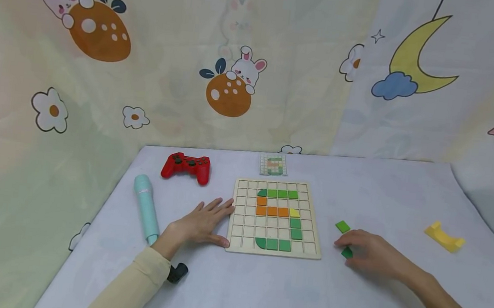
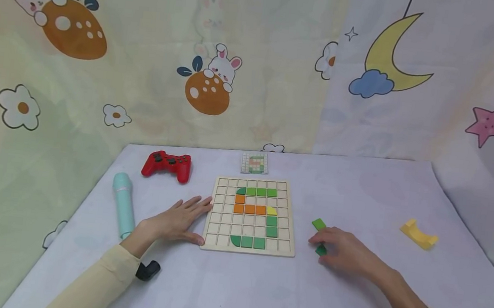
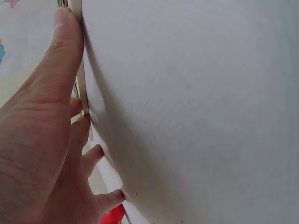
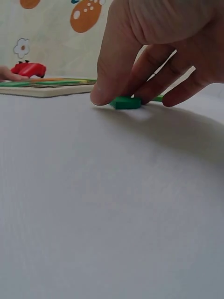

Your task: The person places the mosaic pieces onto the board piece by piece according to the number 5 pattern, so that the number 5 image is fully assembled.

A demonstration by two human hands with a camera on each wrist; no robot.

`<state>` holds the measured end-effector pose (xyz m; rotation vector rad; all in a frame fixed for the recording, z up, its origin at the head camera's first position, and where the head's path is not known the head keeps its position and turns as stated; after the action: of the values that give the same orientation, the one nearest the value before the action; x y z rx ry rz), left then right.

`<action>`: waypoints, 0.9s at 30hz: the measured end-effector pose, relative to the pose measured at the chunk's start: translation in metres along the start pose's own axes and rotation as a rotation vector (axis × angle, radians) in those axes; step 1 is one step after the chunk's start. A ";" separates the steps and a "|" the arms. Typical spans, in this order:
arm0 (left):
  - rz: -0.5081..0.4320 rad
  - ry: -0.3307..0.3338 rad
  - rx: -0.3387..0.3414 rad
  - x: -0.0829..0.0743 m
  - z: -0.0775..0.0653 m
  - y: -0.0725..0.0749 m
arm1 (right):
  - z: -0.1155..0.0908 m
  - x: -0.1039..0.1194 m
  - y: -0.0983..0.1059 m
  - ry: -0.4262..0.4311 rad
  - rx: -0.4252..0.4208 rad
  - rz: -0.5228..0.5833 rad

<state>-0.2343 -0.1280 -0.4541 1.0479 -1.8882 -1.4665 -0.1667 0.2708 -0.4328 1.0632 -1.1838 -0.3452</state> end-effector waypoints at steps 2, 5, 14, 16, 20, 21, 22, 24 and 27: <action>-0.001 -0.001 -0.006 0.000 0.000 0.000 | -0.001 -0.002 -0.002 0.024 -0.015 -0.002; 0.003 0.001 -0.010 0.000 0.000 0.000 | -0.002 -0.001 -0.004 0.034 -0.035 -0.011; -0.005 -0.001 -0.010 0.000 0.001 -0.001 | -0.001 0.001 -0.006 0.043 -0.090 -0.051; -0.009 0.001 -0.006 0.000 0.001 -0.001 | 0.001 0.004 -0.006 0.052 -0.101 -0.065; -0.014 0.000 -0.010 0.000 0.001 0.000 | 0.008 0.015 -0.007 0.059 -0.119 -0.070; -0.015 0.000 -0.011 0.000 0.000 0.000 | 0.010 0.018 -0.007 0.067 -0.120 -0.061; -0.015 -0.001 -0.013 0.000 0.000 0.001 | 0.013 0.021 -0.009 0.075 -0.120 -0.051; -0.014 -0.002 -0.016 0.000 0.000 0.001 | 0.018 0.028 -0.013 0.093 -0.116 -0.035; -0.009 0.004 -0.012 0.000 0.000 0.000 | 0.028 0.038 -0.021 0.107 -0.095 -0.013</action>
<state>-0.2341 -0.1282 -0.4536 1.0543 -1.8726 -1.4778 -0.1700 0.2195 -0.4287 0.9950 -1.0553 -0.3476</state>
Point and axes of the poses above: each hand's wrist, its own z-axis towards the middle knuckle, its own y-axis out of the back of the hand, x = y × z, the point moved 4 cm from there along z, towards the middle knuckle, and after that the axes turned 8 degrees about z, right-handed, at the moved point
